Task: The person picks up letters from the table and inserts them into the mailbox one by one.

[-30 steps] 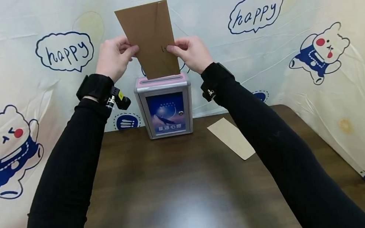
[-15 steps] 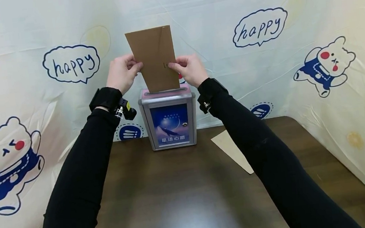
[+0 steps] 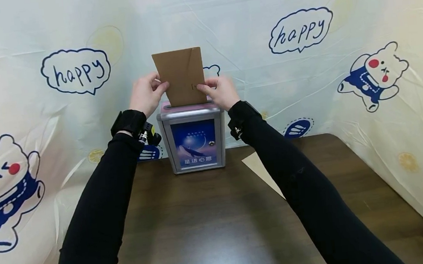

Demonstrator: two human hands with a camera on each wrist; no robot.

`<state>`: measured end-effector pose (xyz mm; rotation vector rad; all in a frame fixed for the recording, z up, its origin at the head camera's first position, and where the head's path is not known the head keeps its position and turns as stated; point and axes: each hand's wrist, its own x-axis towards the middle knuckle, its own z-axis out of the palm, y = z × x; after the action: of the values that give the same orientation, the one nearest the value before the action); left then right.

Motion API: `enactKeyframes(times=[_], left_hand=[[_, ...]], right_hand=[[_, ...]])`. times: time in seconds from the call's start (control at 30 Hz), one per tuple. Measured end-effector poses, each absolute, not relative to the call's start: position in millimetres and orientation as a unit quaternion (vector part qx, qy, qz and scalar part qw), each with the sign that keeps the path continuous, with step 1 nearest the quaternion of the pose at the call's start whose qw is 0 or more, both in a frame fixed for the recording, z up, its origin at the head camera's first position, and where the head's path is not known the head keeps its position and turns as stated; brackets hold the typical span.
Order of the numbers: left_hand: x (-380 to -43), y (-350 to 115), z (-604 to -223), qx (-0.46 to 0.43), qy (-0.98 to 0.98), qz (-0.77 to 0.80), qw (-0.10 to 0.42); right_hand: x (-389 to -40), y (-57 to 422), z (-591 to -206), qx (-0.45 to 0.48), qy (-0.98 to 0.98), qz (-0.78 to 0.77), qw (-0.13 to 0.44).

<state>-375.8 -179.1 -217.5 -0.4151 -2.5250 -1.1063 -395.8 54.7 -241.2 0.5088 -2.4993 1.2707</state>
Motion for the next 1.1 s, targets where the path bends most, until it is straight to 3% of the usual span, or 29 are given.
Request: enactKeyframes(times=[0.3,0.53,1.1], left_hand=[[-382,-182,-250,-0.149,-0.899,-0.368,0.185],[-384,-181,-261,-0.138,-0.914,-0.341,0.174],[-377,-182,-264,-0.108,-0.917,-0.363,0.122]], right_hand=[[-397,54,-266,0.145,-0.884,0.426,0.124],[-400,55,-283,0.159,-0.89,0.401,0.151],[-388,61,-279,0.149,-0.884,0.422,0.133]])
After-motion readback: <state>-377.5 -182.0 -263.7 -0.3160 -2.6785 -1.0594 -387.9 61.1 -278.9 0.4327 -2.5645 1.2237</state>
